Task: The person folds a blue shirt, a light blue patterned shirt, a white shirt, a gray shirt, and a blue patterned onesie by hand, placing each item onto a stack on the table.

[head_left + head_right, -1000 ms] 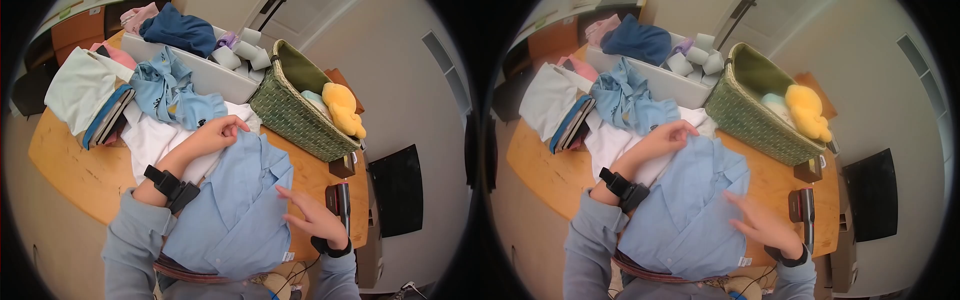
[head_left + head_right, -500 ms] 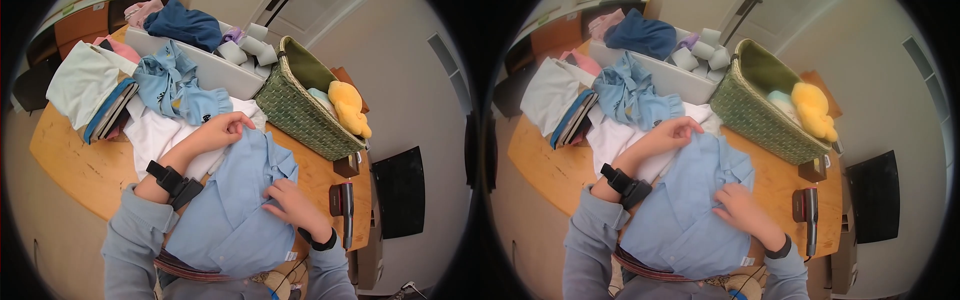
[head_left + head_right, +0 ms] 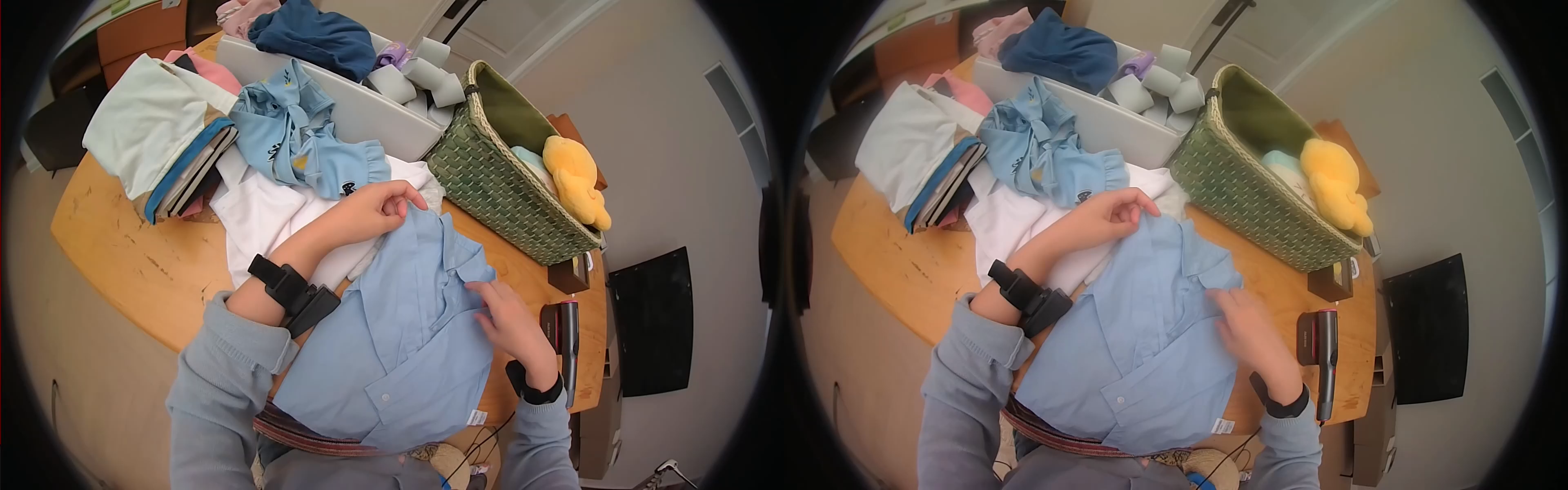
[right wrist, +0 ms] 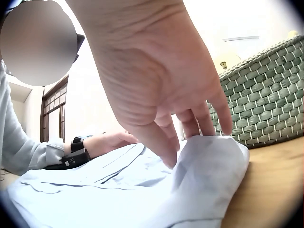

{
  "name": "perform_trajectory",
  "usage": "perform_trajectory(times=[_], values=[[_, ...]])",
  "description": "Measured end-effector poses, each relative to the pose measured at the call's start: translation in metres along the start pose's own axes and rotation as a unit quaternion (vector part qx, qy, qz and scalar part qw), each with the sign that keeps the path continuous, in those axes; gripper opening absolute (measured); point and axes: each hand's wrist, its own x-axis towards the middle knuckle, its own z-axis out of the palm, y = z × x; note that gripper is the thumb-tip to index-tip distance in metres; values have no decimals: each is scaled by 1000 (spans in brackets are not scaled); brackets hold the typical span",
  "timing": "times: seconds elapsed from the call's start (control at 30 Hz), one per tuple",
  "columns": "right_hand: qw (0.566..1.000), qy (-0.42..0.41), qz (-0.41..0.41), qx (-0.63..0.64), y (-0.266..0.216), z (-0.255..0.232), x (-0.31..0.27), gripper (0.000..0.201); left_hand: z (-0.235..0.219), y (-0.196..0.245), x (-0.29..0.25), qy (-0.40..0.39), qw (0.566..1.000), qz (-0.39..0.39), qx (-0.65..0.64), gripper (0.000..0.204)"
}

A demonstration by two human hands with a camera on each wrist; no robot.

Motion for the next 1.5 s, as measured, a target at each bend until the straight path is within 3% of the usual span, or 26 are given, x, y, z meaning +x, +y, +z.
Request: perform_trajectory(times=[0.1, 0.2, 0.33, 0.4, 0.53, 0.6, 0.63, 0.7, 0.73, 0.8, 0.93, 1.0, 1.03, 1.1, 1.3, 1.4, 1.43, 1.5], values=[[996, 73, 12, -57, 4, 0, -3, 53, -1, -1, 0, 0, 1000, 4, 5, 32], [987, 94, 75, -103, 15, 4, -8, 54, 0, 1, 0, 2, 1000, 4, 12, 31], [986, 86, 97, -105, 32, 17, -15, 53, 0, 1, 0, 4, 1000, 1, 12, 31], [986, 28, 160, -23, 34, 21, -16, 61, 0, 1, -1, 5, 1000, -2, 13, 31], [981, 23, 195, 1, 54, 26, -20, 69, 1, 5, -2, 10, 1000, -21, 17, 30], [970, 6, 230, 77, 67, 28, -23, 80, 0, 3, -2, 2, 999, -23, 24, 32], [969, 8, 234, 78, 76, 33, -26, 80, 0, 3, -1, -2, 999, -25, 33, 34], [926, 21, 195, 322, 93, 46, -32, 85, 5, 8, -3, 29, 998, -28, 43, 39], [925, 22, 197, 324, 92, 47, -33, 85, 7, 10, -5, 64, 996, -32, 54, 46], [895, -1, 152, 420, 87, 50, -33, 87, 7, 9, -5, 57, 995, -36, 68, 54], [888, 48, 115, 443, 97, 63, -31, 87, 3, 7, -8, 18, 994, -58, 94, 66], [908, 117, 92, 393, 108, 65, -29, 86, 1, 11, -7, -18, 994, -71, 82, 65], [907, 117, 92, 394, 110, 63, -27, 86, 0, 12, -7, -52, 993, -83, 69, 65], [922, 169, 128, 325, 113, 56, -22, 82, 3, 2, -7, -38, 994, -74, 70, 61], [881, 171, 145, 416, 108, 42, -7, 77, 3, -2, -5, -37, 995, -44, 80, 48], [909, 178, 124, 355, 147, 72, -9, 67, 3, -3, -5, -39, 994, -39, 93, 43], [909, 178, 125, 355, 140, 67, -9, 67, 3, -5, -4, -43, 994, -31, 96, 42], [832, 84, 181, 518, 111, 48, -7, 49, 2, -6, -4, -49, 994, -34, 93, 39]])
